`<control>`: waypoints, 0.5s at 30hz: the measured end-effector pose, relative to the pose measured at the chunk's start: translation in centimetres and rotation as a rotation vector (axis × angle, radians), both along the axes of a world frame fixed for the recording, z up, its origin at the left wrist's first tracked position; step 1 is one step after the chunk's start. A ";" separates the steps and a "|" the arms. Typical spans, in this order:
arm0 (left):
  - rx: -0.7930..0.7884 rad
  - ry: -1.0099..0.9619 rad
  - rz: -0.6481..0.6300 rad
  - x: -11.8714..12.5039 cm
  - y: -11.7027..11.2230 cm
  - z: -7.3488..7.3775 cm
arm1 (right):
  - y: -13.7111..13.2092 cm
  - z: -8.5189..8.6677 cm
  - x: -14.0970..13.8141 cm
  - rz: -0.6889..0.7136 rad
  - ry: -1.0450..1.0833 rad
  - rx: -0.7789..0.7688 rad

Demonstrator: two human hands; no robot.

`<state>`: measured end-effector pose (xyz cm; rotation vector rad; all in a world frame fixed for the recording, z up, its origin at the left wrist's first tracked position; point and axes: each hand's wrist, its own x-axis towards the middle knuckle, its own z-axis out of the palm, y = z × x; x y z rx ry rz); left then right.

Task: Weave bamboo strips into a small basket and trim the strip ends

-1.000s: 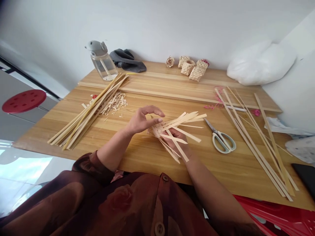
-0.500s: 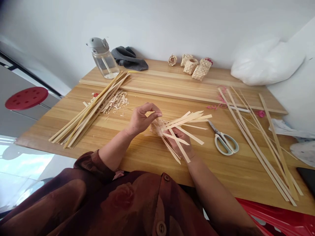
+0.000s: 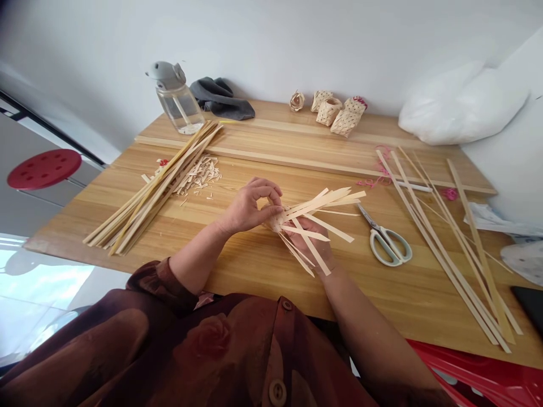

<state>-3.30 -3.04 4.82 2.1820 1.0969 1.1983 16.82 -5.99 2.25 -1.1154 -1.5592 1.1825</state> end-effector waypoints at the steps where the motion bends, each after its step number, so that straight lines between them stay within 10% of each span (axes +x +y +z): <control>1: -0.002 -0.004 -0.004 0.0 0.0 0.0 | 0.0 0.0 0.0 -0.001 0.000 -0.001; 15: -0.074 0.059 -0.035 0.3 -0.2 -0.1 | 0.3 -3.7 0.9 0.031 0.064 0.000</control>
